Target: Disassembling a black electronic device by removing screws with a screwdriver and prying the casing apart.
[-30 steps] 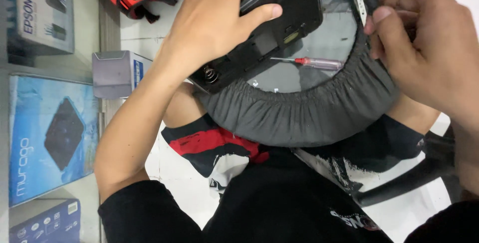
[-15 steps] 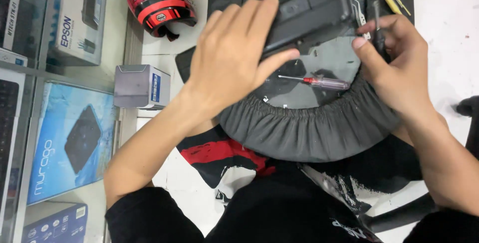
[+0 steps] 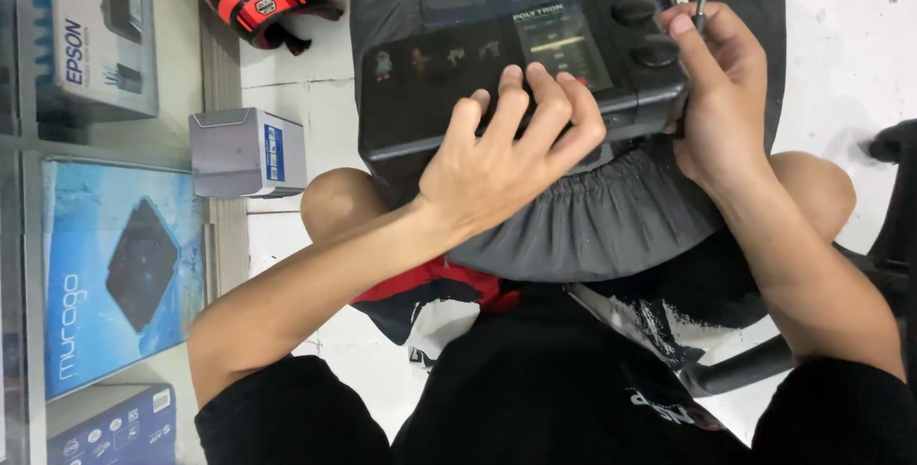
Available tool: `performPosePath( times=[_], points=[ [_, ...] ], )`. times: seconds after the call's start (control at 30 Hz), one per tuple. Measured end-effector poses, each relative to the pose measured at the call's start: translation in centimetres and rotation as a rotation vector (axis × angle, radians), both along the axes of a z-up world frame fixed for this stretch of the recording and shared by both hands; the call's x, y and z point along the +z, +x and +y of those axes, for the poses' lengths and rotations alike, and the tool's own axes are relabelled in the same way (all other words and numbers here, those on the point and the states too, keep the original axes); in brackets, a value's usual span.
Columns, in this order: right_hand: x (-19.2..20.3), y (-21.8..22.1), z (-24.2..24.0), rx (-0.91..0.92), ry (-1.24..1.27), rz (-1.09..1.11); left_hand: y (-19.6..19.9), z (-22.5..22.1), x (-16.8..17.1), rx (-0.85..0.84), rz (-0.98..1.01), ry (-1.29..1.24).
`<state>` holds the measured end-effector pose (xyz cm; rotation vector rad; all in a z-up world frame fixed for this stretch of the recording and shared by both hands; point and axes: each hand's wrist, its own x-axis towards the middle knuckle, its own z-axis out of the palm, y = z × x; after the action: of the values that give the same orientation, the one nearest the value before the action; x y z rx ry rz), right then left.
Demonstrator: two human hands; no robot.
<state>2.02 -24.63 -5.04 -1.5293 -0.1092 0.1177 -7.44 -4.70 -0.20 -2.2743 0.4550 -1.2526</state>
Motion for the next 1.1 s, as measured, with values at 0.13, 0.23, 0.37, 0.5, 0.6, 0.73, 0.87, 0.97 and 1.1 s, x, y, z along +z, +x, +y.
performPosePath(
  times=[0.13, 0.23, 0.37, 0.5, 0.6, 0.73, 0.87, 0.97, 1.1],
  points=[
    [0.8, -0.4, 0.5, 0.01, 0.032, 0.067, 0.4, 0.3, -1.1, -0.002, 0.028, 0.033],
    [0.8, -0.5, 0.5, 0.019, 0.047, 0.088, 0.7, 0.5, -1.2, -0.03, 0.01, 0.024],
    [0.6, -0.3, 0.3, 0.044, 0.142, 0.108, 0.6, 1.7, -0.4, -0.017, 0.109, 0.055],
    [-0.2, 0.4, -0.4, -0.013, 0.139, -0.001, 0.9, 3.6, 1.8, 0.096, 0.256, -0.16],
    [-0.4, 1.3, -1.7, 0.035, -0.085, -0.176, 1.0, 5.9, 4.0, -0.004, 0.466, -0.535],
    [1.1, 1.9, -2.4, 0.202, -0.654, -0.317, 1.4, 8.8, 5.8, -0.158, 0.559, -0.971],
    [0.4, 2.5, -2.3, 0.221, -0.773, -0.484, 1.9, 9.9, 5.6, -0.217, 0.629, -1.132],
    [0.3, 2.9, -1.9, 0.338, -0.746, -0.606, 2.3, 10.3, 3.8, -0.322, 0.718, -1.372],
    [-0.3, 3.4, -1.0, 0.377, -0.887, -0.68, 2.3, 10.5, 1.8, -0.326, 0.831, -1.593]
  ],
)
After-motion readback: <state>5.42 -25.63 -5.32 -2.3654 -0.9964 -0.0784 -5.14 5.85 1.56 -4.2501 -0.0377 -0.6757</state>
